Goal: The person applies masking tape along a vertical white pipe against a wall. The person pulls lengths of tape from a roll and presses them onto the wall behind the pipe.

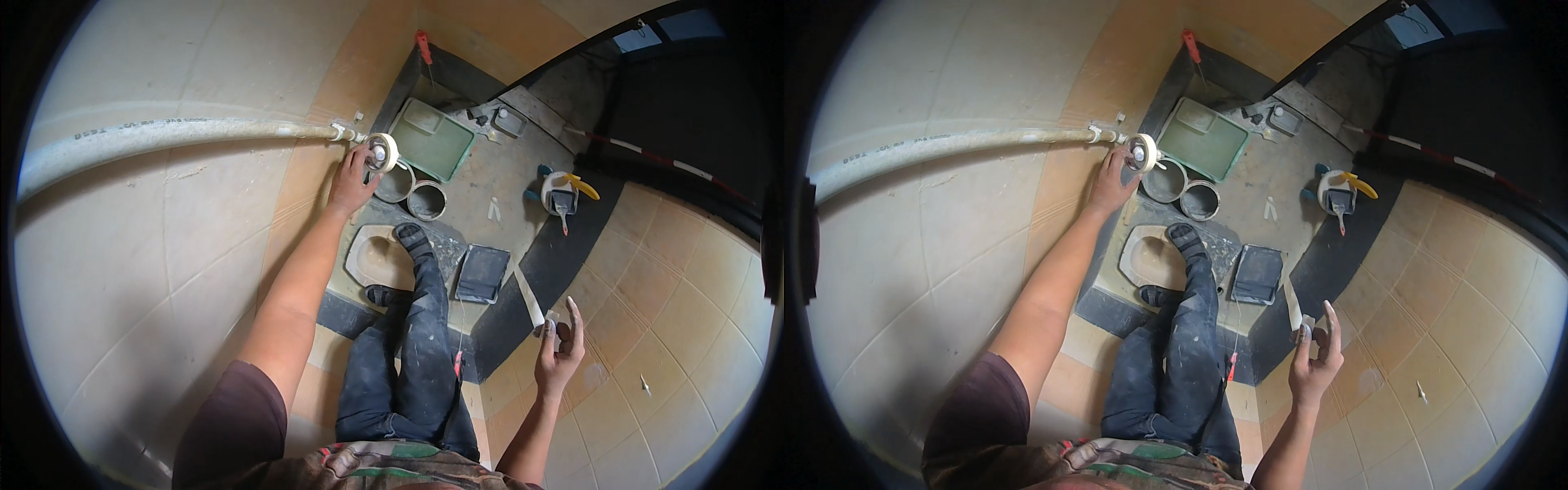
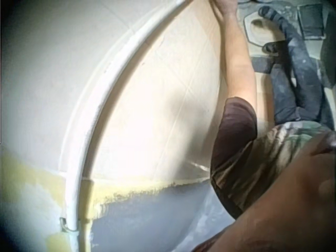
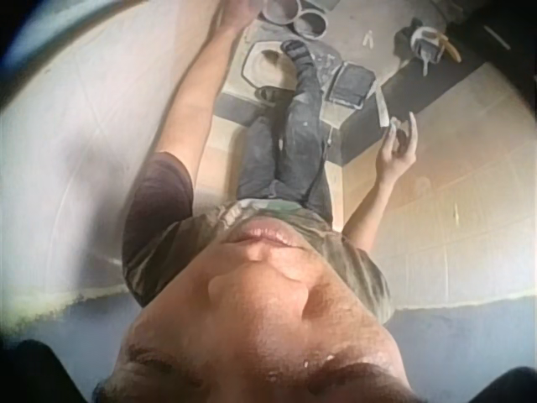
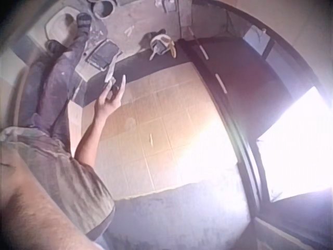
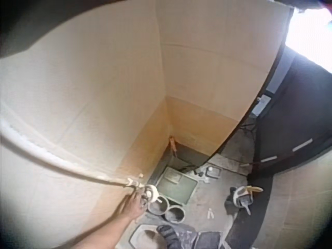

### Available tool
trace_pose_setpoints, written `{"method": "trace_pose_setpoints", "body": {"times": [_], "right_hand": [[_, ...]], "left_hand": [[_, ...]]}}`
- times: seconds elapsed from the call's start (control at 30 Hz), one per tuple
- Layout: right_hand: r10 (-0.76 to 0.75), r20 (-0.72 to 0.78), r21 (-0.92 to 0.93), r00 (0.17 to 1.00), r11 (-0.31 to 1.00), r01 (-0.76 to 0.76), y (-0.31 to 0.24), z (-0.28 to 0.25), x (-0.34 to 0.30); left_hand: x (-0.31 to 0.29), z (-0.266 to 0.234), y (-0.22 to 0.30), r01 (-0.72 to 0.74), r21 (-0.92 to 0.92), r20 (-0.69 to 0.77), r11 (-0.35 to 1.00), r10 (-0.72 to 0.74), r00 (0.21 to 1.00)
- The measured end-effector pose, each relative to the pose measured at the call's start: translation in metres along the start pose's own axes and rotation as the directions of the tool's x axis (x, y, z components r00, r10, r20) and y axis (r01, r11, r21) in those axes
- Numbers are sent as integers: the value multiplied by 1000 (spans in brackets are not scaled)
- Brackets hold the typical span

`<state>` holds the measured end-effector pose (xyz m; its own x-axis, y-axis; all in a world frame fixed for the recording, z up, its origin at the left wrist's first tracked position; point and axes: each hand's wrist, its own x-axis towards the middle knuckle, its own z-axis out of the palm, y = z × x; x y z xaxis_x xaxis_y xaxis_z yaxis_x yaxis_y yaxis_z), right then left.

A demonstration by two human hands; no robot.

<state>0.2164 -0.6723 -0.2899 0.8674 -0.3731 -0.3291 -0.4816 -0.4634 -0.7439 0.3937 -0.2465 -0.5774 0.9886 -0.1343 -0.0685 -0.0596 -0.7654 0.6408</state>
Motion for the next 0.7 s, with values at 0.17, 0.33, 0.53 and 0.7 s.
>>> {"method": "trace_pose_setpoints", "body": {"times": [0.17,0.33,0.53,0.7], "right_hand": [[-6,-2,-12,1000,1000,6,-9,8,1],[-39,6,-31,999,999,39,-22,12,4],[-67,64,-57,996,996,71,-27,27,10],[-41,88,-45,995,998,45,-22,39,9]], "left_hand": [[4,-5,8,-30,39,-34,999,31,999],[8,-8,6,-44,17,-37,999,45,998],[16,1,-5,-74,66,24,995,72,997],[34,9,-18,-80,53,58,995,77,995]]}}
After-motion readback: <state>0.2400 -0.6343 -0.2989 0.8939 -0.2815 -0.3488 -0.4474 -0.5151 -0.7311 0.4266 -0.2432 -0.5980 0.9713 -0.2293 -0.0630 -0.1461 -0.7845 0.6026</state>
